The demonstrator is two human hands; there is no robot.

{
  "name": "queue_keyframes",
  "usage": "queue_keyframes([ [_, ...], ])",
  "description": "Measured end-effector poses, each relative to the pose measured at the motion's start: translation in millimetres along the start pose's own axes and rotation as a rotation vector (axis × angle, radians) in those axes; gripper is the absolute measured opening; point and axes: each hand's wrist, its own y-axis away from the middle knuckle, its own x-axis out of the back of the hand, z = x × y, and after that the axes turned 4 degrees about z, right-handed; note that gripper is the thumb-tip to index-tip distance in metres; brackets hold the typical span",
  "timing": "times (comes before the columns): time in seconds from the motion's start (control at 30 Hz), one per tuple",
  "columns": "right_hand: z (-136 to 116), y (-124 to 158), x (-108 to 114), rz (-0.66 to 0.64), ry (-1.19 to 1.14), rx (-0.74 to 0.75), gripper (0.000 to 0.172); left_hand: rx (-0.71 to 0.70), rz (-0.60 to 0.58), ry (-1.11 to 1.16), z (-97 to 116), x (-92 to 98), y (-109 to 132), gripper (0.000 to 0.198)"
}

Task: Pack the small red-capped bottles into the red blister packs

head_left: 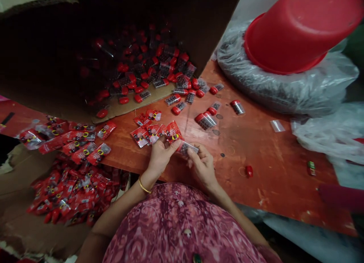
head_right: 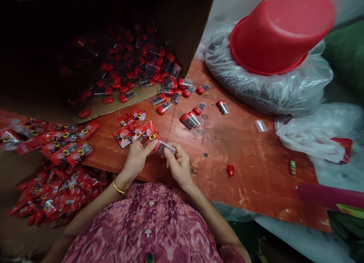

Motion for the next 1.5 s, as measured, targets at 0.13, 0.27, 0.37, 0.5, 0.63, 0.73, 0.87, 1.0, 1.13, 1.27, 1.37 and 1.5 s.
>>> queue_keyframes([
  [0.13,6,2,-9,0.089,-0.033,0.020,0.033,0.059,0.017,0.016,-10,-2.4,5,0.033],
  [0.27,6,3,-15,0.083,-0.018,0.023,0.033,0.057,0.041,0.054,-19,-7.1,10,0.035],
  [0.37,2,-2,-18,0.051,0.027,0.027,0.031,0.039,0.022,0.026,-19,-8.1,9,0.035],
  [0.5,-5,-9,-20,-0.109,0.021,0.007,0.036,0.046,0.006,0.105,-5,-3.6,-1,0.036],
  [0.63,-2,-10,-18,-0.204,-0.010,0.010,0.038,0.055,0.045,0.149,6,2.1,-7,0.041],
  [0.73,7,-10,-22,-0.171,-0.010,0.000,0.034,0.100,-0.026,0.084,2,1.9,-3,0.044],
  [0.87,15,-24,-27,-0.157,0.095,0.058,0.035,0.126,-0.023,0.093,1,6.4,1,0.042],
  [1.0,9,-58,-5,0.023,0.668,0.352,0.029,0.129,0.249,0.202,25,49.5,-12,0.029],
  [1.13,9,-92,32,0.357,1.203,0.389,0.042,-0.014,0.663,0.336,60,115.7,-24,0.030],
  [1.27,24,-94,46,0.255,1.374,0.441,0.041,-0.058,0.703,0.348,71,130.1,-22,0.048],
  [1.37,34,-79,44,0.217,1.403,0.508,0.041,-0.022,0.508,0.065,52,98.8,-18,0.041],
  [1.5,43,-62,39,0.209,1.397,0.522,0.042,-0.327,0.149,-0.768,17,48.9,-21,0.034],
])
